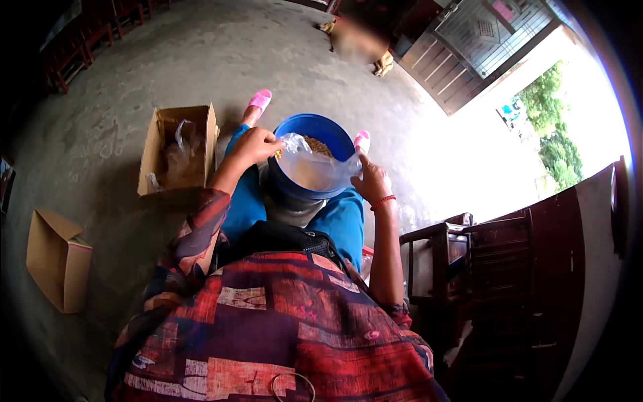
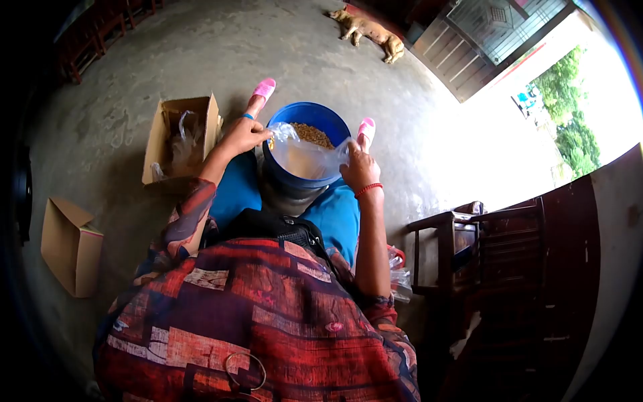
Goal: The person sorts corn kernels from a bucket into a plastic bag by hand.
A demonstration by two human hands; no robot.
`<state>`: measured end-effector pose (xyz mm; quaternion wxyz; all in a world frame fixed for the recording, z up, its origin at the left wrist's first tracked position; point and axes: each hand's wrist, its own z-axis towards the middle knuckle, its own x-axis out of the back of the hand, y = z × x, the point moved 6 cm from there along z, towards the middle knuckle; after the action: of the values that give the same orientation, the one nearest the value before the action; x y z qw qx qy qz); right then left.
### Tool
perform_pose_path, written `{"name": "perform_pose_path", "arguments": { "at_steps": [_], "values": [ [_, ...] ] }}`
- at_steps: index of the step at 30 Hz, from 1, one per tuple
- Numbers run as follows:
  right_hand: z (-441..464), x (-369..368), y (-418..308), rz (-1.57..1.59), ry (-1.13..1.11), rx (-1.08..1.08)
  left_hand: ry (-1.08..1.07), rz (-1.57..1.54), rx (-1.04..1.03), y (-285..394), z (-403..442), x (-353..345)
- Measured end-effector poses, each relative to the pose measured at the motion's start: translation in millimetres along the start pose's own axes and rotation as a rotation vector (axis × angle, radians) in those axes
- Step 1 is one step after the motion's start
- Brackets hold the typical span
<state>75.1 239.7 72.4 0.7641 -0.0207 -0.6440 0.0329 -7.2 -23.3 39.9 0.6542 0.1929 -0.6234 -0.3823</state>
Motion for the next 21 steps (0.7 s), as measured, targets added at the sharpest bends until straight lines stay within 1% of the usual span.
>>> {"name": "perform_pose_path", "arguments": {
  "at_steps": [1,3,4,5,7,8,9,11,12,13,14,15,16,17,18,19,20,21],
  "values": [
    [1.3,1.6,2.5,0.001,0.002,0.004,-0.159,-0.308,0.007,-1.7,2.8,-8.3],
    [-10.6,-13.3,-8.1,0.446,-0.534,-0.031,-0.318,-0.618,0.021,8.4,-3.2,-12.2],
    [-16.3,-7.6,-25.9,0.624,-0.619,0.054,-0.307,-0.861,0.018,18.0,-3.8,-9.4],
    [-16.9,1.4,-34.4,0.623,-0.619,0.053,-0.293,-1.105,0.014,25.8,-4.3,-5.6],
    [-16.8,19.5,-51.7,0.857,-0.596,0.160,-0.331,-1.079,0.043,28.3,-4.6,-9.0],
    [-13.2,25.7,-51.3,1.130,-0.490,0.154,-0.259,-1.207,0.076,35.3,-6.7,-4.9],
    [-11.3,27.2,-50.9,1.130,-0.486,0.154,-0.185,-1.333,0.108,37.6,-7.9,-1.4],
    [-3.0,41.9,-43.5,1.628,-0.312,0.096,-0.184,-1.414,0.110,35.9,-10.3,-3.3],
    [-0.2,39.3,-40.7,1.734,-0.314,0.114,-0.238,-1.370,0.122,35.3,-12.0,-7.5],
    [-0.5,37.2,-41.3,1.734,-0.314,0.116,-0.292,-1.324,0.134,33.5,-12.6,-11.5],
    [-2.1,42.5,-44.4,1.722,-0.217,0.084,-0.313,-1.245,0.135,32.3,-12.9,-12.8],
    [-3.3,46.2,-43.6,1.708,-0.120,0.051,-0.313,-1.245,0.136,32.2,-12.9,-13.3],
    [-0.2,41.0,-35.9,1.560,-0.034,0.092,-0.256,-1.207,0.097,31.8,-12.0,-10.4],
    [3.3,29.0,-27.4,1.560,-0.034,0.091,-0.199,-1.168,0.060,32.4,-11.8,-6.9],
    [6.8,21.8,-16.0,1.145,0.081,0.117,-0.199,-1.168,0.061,32.4,-11.3,-8.7],
    [8.8,15.4,-7.1,0.728,0.185,0.139,-0.169,-1.082,0.005,32.9,-9.1,-8.5],
    [6.8,10.3,-6.8,0.411,0.157,0.118,-0.140,-0.995,-0.051,33.3,-7.7,-7.8],
    [3.5,9.5,-3.1,0.411,0.156,0.119,-0.139,-0.995,-0.050,31.8,-7.7,-9.6]
  ]
}}
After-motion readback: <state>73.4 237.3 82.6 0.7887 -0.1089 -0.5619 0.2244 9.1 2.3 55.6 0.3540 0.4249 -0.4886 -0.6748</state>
